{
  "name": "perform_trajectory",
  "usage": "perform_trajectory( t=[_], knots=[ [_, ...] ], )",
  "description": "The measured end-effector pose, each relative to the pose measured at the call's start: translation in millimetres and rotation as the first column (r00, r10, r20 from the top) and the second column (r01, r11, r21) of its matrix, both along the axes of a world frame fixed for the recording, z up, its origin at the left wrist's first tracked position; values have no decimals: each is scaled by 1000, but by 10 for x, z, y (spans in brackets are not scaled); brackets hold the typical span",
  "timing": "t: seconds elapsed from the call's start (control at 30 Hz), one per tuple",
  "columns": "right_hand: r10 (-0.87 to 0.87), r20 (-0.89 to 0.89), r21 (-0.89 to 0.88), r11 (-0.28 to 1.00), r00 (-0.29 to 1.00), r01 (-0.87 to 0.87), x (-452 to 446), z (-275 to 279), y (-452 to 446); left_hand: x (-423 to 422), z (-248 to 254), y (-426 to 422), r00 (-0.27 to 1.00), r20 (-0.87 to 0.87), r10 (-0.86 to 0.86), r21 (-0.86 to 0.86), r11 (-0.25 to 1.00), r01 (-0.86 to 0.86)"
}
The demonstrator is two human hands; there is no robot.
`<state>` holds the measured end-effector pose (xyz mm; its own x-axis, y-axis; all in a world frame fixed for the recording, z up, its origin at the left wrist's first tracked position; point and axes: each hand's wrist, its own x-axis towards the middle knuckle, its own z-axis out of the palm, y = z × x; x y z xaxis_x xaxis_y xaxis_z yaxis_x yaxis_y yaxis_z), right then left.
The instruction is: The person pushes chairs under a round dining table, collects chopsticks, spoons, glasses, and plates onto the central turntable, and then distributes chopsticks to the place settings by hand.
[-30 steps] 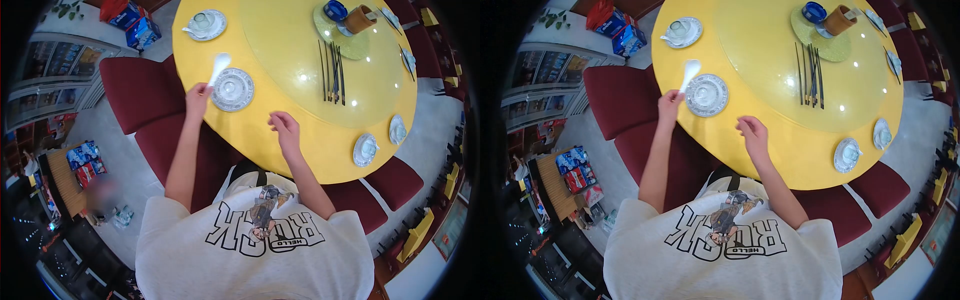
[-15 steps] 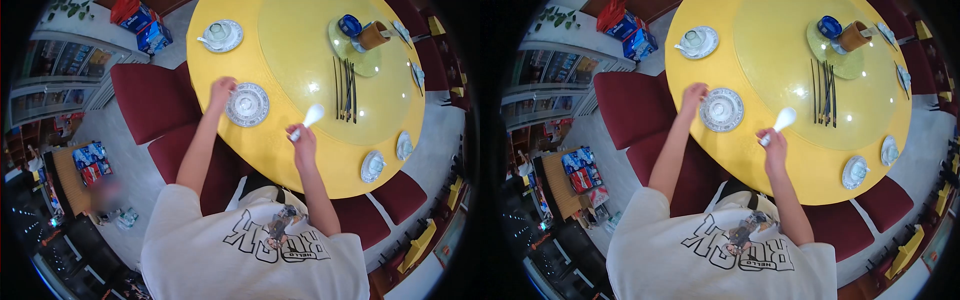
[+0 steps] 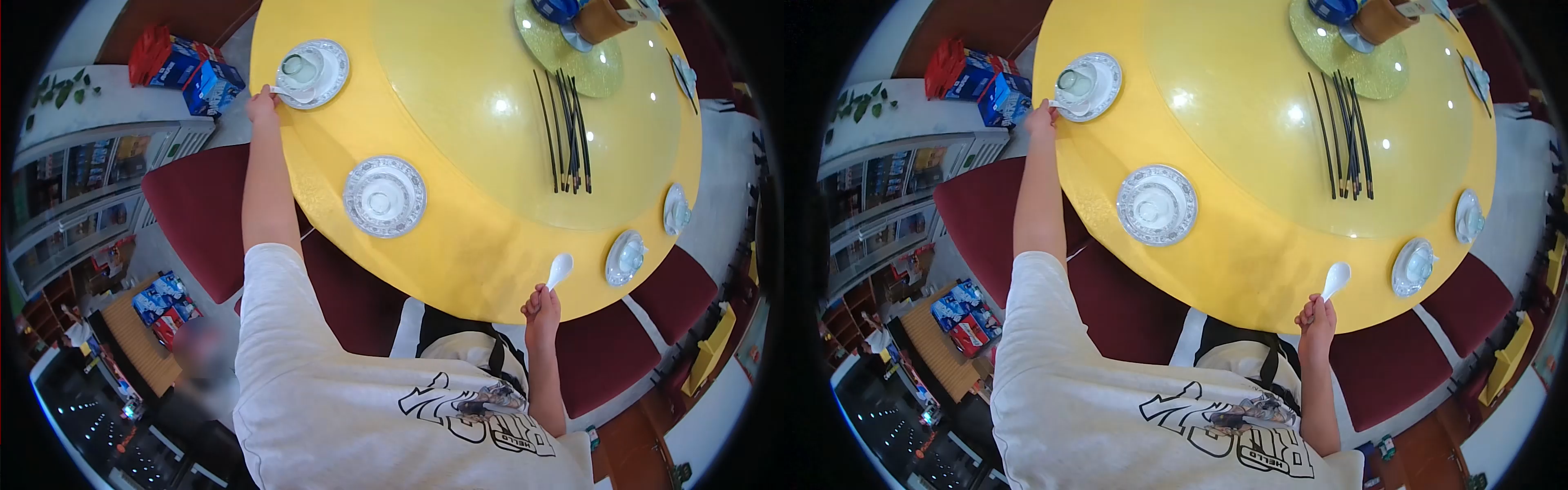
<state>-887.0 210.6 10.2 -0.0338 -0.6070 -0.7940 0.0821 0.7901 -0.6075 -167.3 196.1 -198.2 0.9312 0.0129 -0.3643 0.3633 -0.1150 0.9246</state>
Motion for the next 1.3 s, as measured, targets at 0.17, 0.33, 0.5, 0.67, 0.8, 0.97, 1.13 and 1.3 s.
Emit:
perform_trajectory(
  t=[0.17,0.33,0.5,0.67,0.8,0.97,1.13,1.3],
  knots=[
    [13,6,-13,1000,1000,-13,54,7,-25,1,382,50,970,-129,-206,123,967,221],
    [28,-6,-15,999,1000,-28,-24,85,14,-42,453,315,939,-286,-189,-128,979,158],
    [35,-47,11,999,998,-35,-42,134,57,-103,281,999,925,-288,-250,-301,940,161],
    [88,54,15,996,995,-89,-89,-164,140,-1789,1235,1346,986,-28,164,-438,885,-159],
    [118,128,46,991,985,-124,4,-337,137,-3540,1595,1405,993,-46,-108,-462,884,74],
    [55,383,126,986,922,-111,-39,-320,122,-5692,1668,1215,859,-406,-311,-386,910,147],
    [-37,379,143,990,925,-19,-312,-225,-31,-6627,1872,941,780,-540,-316,-345,928,137],
    [-59,366,122,992,929,16,-868,-261,-147,-7292,2001,670,726,-447,-523,-404,842,357]
  ],
)
